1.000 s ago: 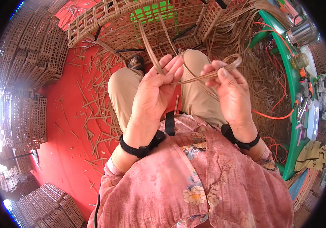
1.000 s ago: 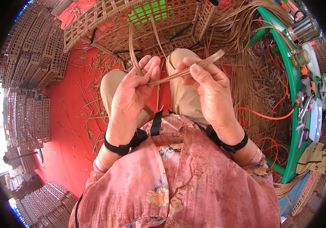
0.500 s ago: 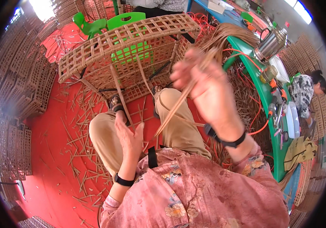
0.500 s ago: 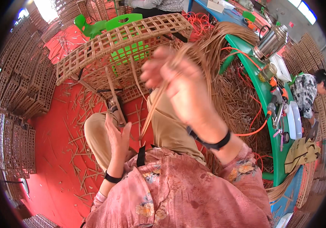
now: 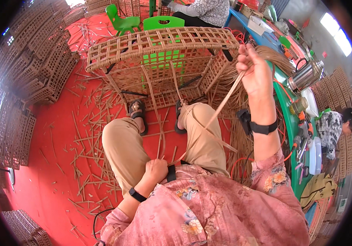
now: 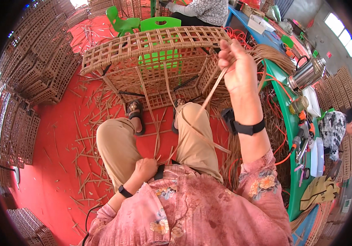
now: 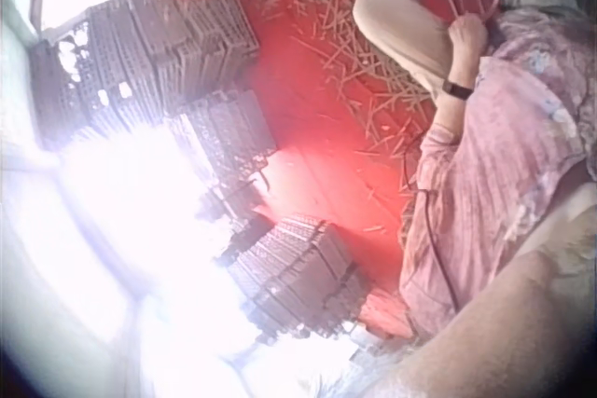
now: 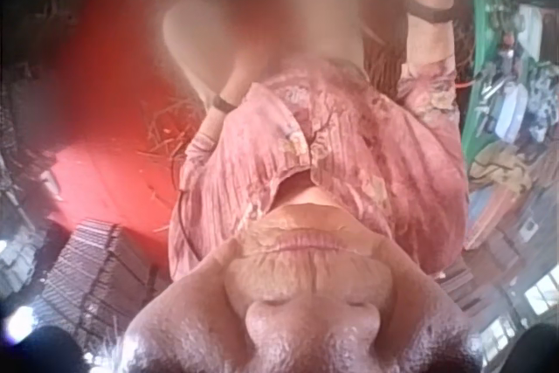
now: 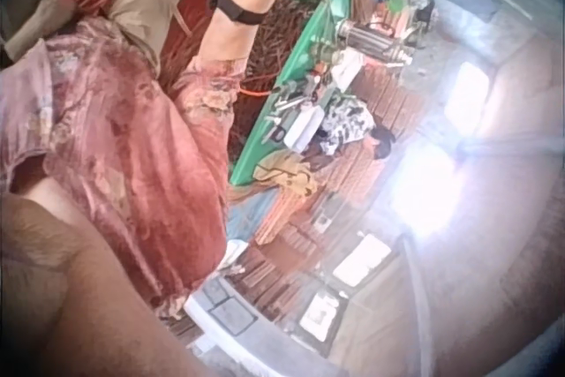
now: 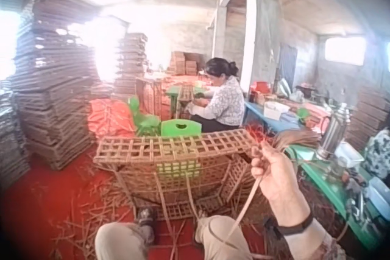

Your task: Weaving a large rectangular wicker basket using strips of material.

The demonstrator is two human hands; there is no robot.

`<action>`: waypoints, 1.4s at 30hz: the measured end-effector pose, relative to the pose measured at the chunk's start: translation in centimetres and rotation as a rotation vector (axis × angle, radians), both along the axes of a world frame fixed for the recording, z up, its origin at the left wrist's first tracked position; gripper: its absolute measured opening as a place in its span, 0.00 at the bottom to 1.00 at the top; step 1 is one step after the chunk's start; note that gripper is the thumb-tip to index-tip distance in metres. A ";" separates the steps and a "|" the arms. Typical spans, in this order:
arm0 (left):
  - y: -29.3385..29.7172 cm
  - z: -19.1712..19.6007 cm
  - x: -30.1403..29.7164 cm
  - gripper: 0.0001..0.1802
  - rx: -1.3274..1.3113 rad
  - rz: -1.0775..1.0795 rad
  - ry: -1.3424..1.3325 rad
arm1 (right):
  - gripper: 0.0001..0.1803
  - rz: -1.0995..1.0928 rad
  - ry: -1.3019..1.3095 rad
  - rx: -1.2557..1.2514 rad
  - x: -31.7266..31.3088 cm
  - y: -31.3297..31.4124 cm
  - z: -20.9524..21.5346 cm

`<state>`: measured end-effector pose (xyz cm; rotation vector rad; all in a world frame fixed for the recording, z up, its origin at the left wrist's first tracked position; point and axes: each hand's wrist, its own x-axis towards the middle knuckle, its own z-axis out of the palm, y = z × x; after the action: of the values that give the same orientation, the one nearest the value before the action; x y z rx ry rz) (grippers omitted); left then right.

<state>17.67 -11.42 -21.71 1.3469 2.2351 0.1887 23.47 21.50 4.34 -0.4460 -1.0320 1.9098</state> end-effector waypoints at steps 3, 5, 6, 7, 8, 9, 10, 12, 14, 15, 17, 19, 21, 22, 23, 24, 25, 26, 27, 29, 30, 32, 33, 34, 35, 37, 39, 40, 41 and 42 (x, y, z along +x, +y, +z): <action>1.0 1.2 -0.4 0.16 -0.040 -0.074 -0.051 | 0.16 0.071 0.118 0.201 -0.7 0.6 0.5; 1.5 3.5 -0.7 0.18 0.533 0.043 0.013 | 0.18 0.272 0.075 0.131 -2.7 -4.4 0.1; 2.2 4.7 -1.7 0.23 0.669 0.145 -0.308 | 0.18 0.373 -0.008 0.103 -3.3 -6.6 -0.8; 3.4 6.6 -3.0 0.28 0.797 0.240 -0.633 | 0.18 0.484 -0.037 0.075 -3.2 -8.7 -1.9; 4.5 9.7 -3.2 0.27 0.943 0.351 -0.857 | 0.18 0.580 -0.074 0.042 -2.7 -10.1 -3.1; 5.2 12.6 -4.3 0.30 1.016 0.304 -0.960 | 0.17 0.667 -0.091 -0.026 -2.2 -11.6 -4.2; 5.9 13.6 -5.1 0.33 1.113 0.235 -1.189 | 0.15 0.725 -0.166 -0.025 -1.8 -13.1 -5.5; 5.0 18.8 -5.9 0.34 0.907 0.376 -1.662 | 0.12 0.860 -0.261 -0.009 -1.0 -15.7 -8.4; 5.0 19.5 -7.2 0.30 0.763 0.489 -1.674 | 0.13 0.986 -0.346 0.062 -0.1 -17.9 -10.2; 5.2 18.0 -8.6 0.27 0.780 0.451 -1.631 | 0.14 1.029 -0.337 0.110 0.2 -18.7 -11.5; 4.9 17.4 -10.4 0.21 0.858 0.413 -1.709 | 0.15 1.085 -0.325 0.155 0.4 -19.3 -13.7; 4.5 19.0 -11.1 0.20 0.935 0.480 -1.634 | 0.18 1.286 -0.536 0.332 0.6 -19.1 -16.7; 4.2 19.9 -11.7 0.19 0.987 0.511 -1.616 | 0.19 1.379 -0.679 0.561 1.3 -18.6 -20.6; 4.0 19.9 -12.3 0.19 1.025 0.413 -1.607 | 0.20 1.451 -0.822 0.798 1.4 -18.4 -21.2; 3.8 20.0 -12.6 0.18 1.061 0.314 -1.595 | 0.20 1.457 -0.818 0.803 1.4 -18.1 -21.4; 3.6 20.1 -12.4 0.18 1.067 0.320 -1.588 | 0.23 1.415 -0.869 0.933 1.0 -17.9 -20.9; 3.5 20.4 -11.7 0.17 1.048 0.366 -1.509 | 0.27 1.365 -0.917 1.061 0.6 -17.6 -20.4; 3.4 20.5 -10.8 0.16 1.027 0.410 -1.429 | 0.31 1.247 -0.779 0.779 0.1 -17.2 -20.0; 3.4 20.4 -9.7 0.15 0.972 0.435 -1.239 | 0.36 1.112 -0.643 0.502 -0.4 -16.6 -19.5; 3.1 17.6 -8.0 0.12 0.903 0.425 -1.040 | 0.41 1.026 -0.135 0.359 -2.9 -14.7 -15.2; 2.8 16.2 -7.0 0.11 0.864 0.441 -0.981 | 0.35 0.810 -0.267 0.279 -2.1 -14.6 -11.8; 2.8 11.7 -5.3 0.11 0.872 0.460 -0.873 | 0.25 0.656 -0.165 0.134 -2.7 -14.0 -8.2; 2.7 11.3 -4.4 0.11 0.839 0.446 -0.834 | 0.22 0.581 -0.219 0.129 -2.3 -13.1 -6.5; 2.6 11.1 -3.9 0.11 0.807 0.435 -0.792 | 0.20 0.438 -0.201 0.127 -2.6 -12.5 -5.6; 2.4 10.9 -3.5 0.10 0.682 0.467 -0.626 | 0.19 0.369 -0.186 0.120 -2.4 -11.4 -4.5; 1.3 7.3 -3.1 0.10 0.612 0.431 -0.433 | 0.19 0.227 -0.185 0.237 -2.7 -9.2 -2.5; 0.4 3.4 -2.3 0.09 0.599 0.343 -0.292 | 0.18 0.138 -0.116 0.287 -2.2 -5.5 -0.9; 0.0 3.2 -1.8 0.10 0.476 0.309 -0.200 | 0.19 0.075 -0.082 0.330 -1.7 -3.9 0.2; -0.2 2.8 -1.5 0.11 0.351 0.280 -0.109 | 0.18 0.052 -0.044 0.340 -1.4 -2.6 1.0; -0.1 2.7 -1.2 0.11 0.356 0.272 -0.111 | 0.18 0.029 -0.015 0.355 -0.9 -1.5 2.0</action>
<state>16.46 -11.55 -18.99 1.1594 2.3566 0.7700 22.55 20.02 6.30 -0.2422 -1.3609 1.7017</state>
